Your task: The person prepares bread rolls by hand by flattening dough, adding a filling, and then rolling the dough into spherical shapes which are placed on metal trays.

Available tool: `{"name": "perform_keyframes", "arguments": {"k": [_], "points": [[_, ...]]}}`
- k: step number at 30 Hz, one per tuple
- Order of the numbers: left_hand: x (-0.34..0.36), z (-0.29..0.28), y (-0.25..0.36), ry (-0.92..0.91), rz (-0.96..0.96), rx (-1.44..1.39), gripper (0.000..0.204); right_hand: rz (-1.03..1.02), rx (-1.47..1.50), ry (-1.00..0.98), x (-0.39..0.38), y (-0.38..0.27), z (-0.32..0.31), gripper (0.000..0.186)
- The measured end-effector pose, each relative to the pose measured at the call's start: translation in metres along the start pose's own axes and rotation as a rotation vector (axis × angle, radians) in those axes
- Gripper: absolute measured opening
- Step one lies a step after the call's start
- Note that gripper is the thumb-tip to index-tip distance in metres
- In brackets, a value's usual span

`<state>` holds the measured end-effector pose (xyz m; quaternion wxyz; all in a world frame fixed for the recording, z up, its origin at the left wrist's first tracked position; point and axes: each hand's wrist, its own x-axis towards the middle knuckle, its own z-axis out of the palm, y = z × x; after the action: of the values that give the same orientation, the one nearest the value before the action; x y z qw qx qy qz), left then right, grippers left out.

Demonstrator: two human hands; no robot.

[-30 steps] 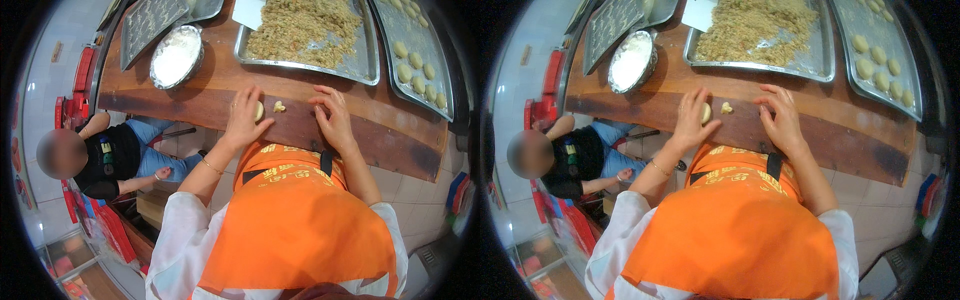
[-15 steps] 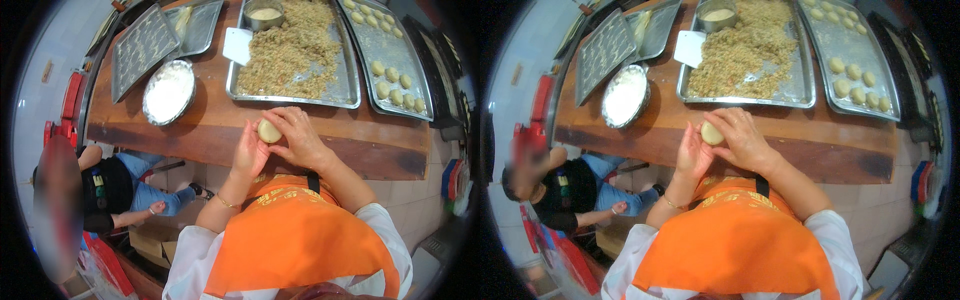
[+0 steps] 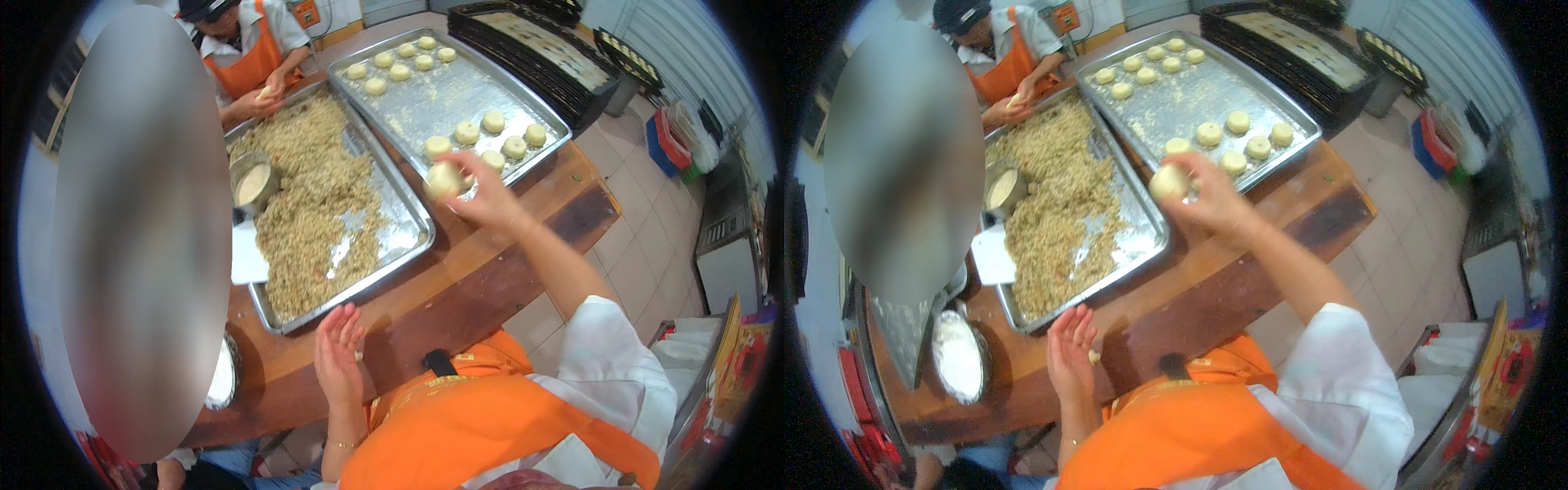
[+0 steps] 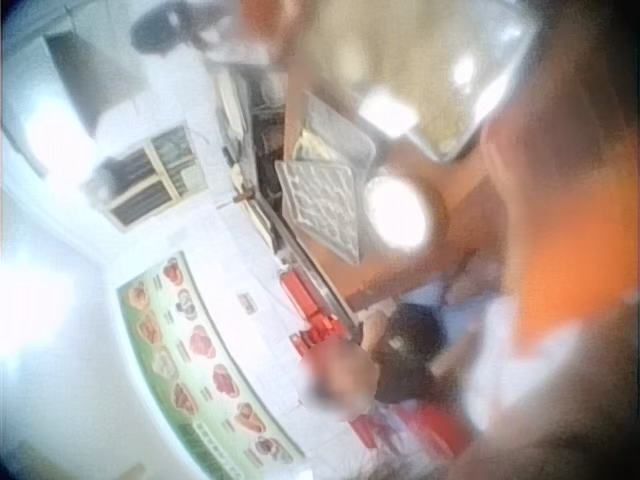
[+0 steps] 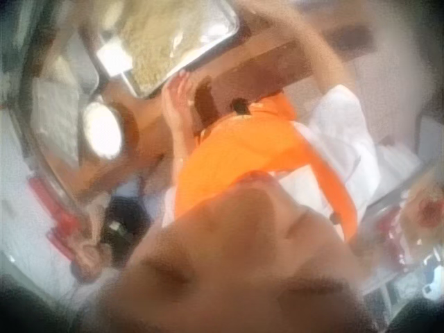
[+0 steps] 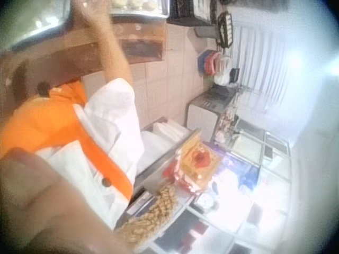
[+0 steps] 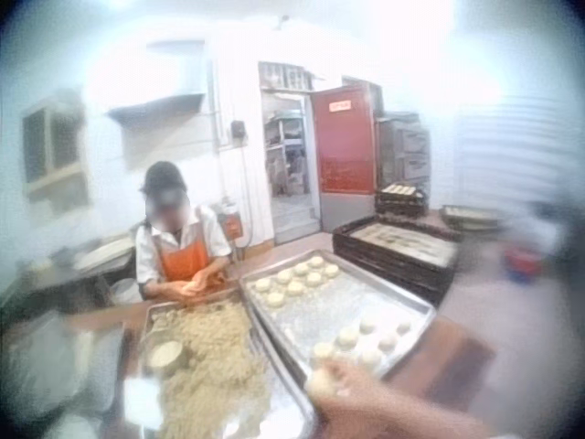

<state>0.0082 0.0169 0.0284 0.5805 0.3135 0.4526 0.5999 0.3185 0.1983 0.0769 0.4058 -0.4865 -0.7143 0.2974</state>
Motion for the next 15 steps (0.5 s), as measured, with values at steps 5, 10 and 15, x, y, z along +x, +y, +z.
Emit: {"name": "perform_keyframes", "arguments": {"k": [5,10,15], "points": [[0.004,0.001,-0.002,0.059,-0.047,0.007,0.046,0.206,-0.361,0.278,0.061,0.134,-0.139,0.062],[0.013,0.008,-0.007,0.115,-0.079,-0.004,0.046,0.406,-0.487,0.292,0.091,0.201,-0.185,0.059],[0.019,0.015,-0.006,0.126,-0.098,0.0,0.046,0.329,-0.597,0.233,0.102,0.219,-0.174,0.055]]}}
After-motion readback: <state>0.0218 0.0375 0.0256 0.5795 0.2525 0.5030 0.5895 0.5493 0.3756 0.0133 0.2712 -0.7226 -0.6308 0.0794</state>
